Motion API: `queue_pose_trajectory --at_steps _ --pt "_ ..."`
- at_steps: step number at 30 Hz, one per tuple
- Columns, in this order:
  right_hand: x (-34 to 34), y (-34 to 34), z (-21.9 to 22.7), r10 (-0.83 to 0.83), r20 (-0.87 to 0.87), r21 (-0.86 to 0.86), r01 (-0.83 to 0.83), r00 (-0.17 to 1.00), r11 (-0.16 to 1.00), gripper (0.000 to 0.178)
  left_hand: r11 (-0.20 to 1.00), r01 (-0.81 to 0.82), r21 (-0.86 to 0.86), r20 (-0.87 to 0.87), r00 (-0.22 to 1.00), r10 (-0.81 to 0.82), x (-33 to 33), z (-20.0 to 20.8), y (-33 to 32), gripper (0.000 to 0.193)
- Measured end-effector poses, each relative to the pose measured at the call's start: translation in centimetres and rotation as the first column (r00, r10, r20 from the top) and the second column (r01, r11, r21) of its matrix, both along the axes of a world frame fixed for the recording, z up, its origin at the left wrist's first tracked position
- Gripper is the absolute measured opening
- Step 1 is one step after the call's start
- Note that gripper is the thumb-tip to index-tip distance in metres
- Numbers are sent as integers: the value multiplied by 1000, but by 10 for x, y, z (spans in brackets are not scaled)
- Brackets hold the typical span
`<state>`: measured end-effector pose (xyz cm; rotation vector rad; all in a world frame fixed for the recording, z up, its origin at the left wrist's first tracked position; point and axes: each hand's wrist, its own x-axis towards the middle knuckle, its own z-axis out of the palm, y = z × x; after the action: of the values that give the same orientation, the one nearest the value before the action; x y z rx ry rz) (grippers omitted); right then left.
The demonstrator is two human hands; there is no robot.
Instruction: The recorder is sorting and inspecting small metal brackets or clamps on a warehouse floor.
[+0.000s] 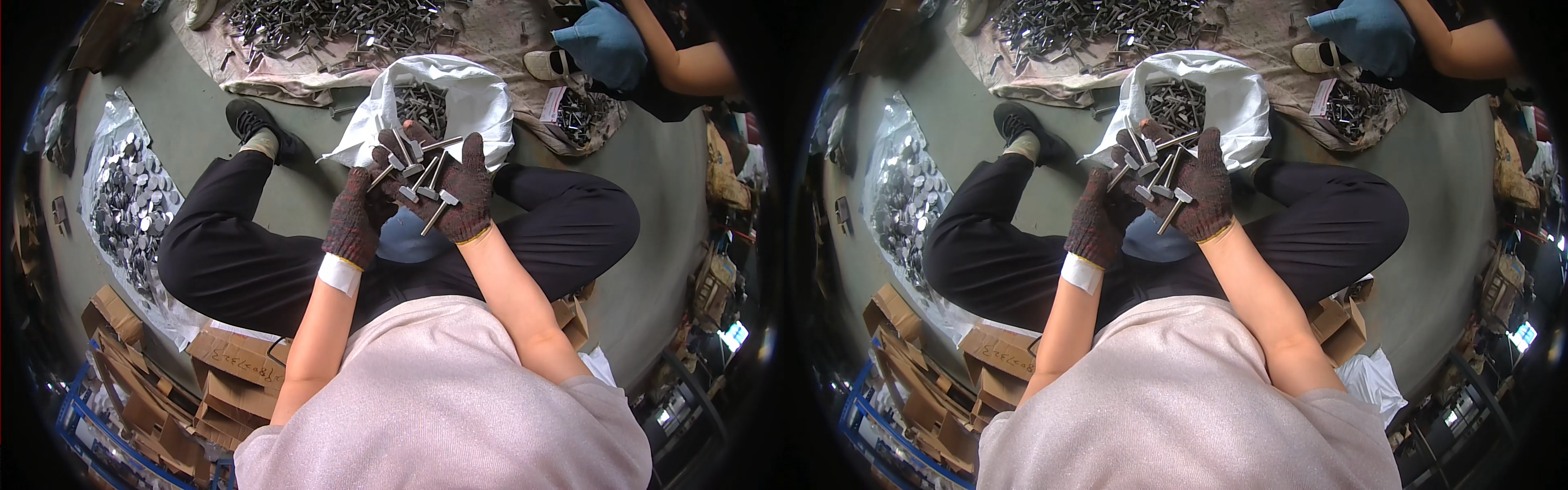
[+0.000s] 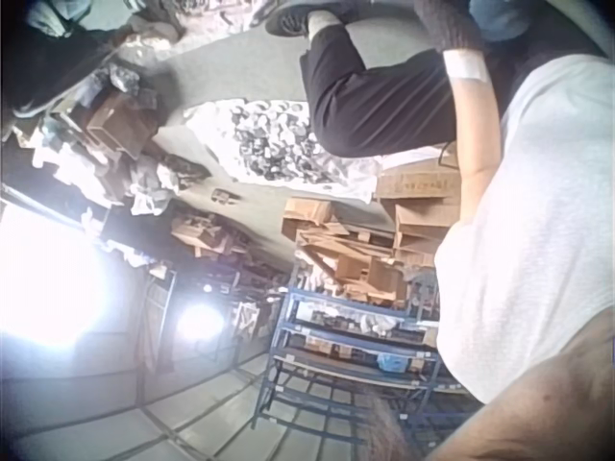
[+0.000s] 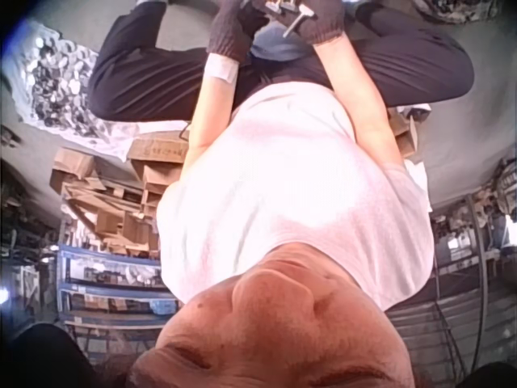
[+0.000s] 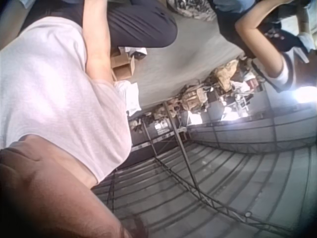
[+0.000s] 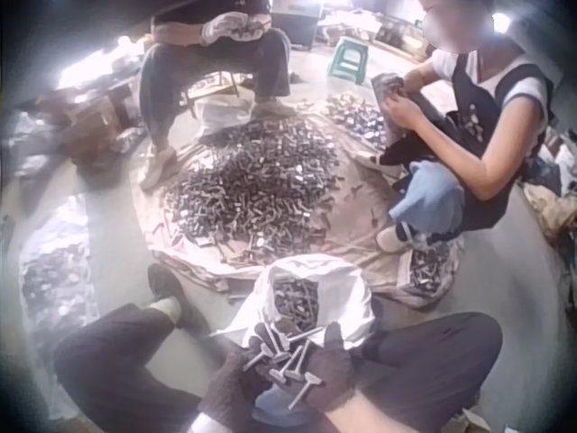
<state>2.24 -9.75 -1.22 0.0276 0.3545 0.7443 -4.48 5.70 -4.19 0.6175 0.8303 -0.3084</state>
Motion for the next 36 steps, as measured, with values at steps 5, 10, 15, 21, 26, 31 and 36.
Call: queue_pose_trajectory --at_steps 5,10,15,21,26,31,36 --pt "1 -3 -2 12 -8 2 -12 1000 1000 88 999 25 -23 19 1000 -25 0 -4 -1 41" --pt "1 -2 1 -9 -71 -10 9 997 1000 87 1000 21 -4 -19 1000 -21 -1 -2 -5 42" --pt "0 -2 -2 -14 -57 -62 10 998 998 87 1000 21 -2 -14 1000 -21 -1 1 -7 43" --pt "0 -4 -2 -19 44 -33 20 999 999 88 1000 1 14 -64 998 -1 3 12 -14 43" --pt "-1 -6 -5 -23 -11 -24 23 1000 999 90 1000 13 -6 -34 999 -13 2 6 -14 42" --pt "-1 -8 -5 -32 -65 -43 29 997 999 89 999 53 -4 -16 998 -53 2 5 -13 41" --pt "-1 -13 -12 -33 -70 19 35 997 999 89 996 87 -24 46 995 -86 1 4 -11 42"
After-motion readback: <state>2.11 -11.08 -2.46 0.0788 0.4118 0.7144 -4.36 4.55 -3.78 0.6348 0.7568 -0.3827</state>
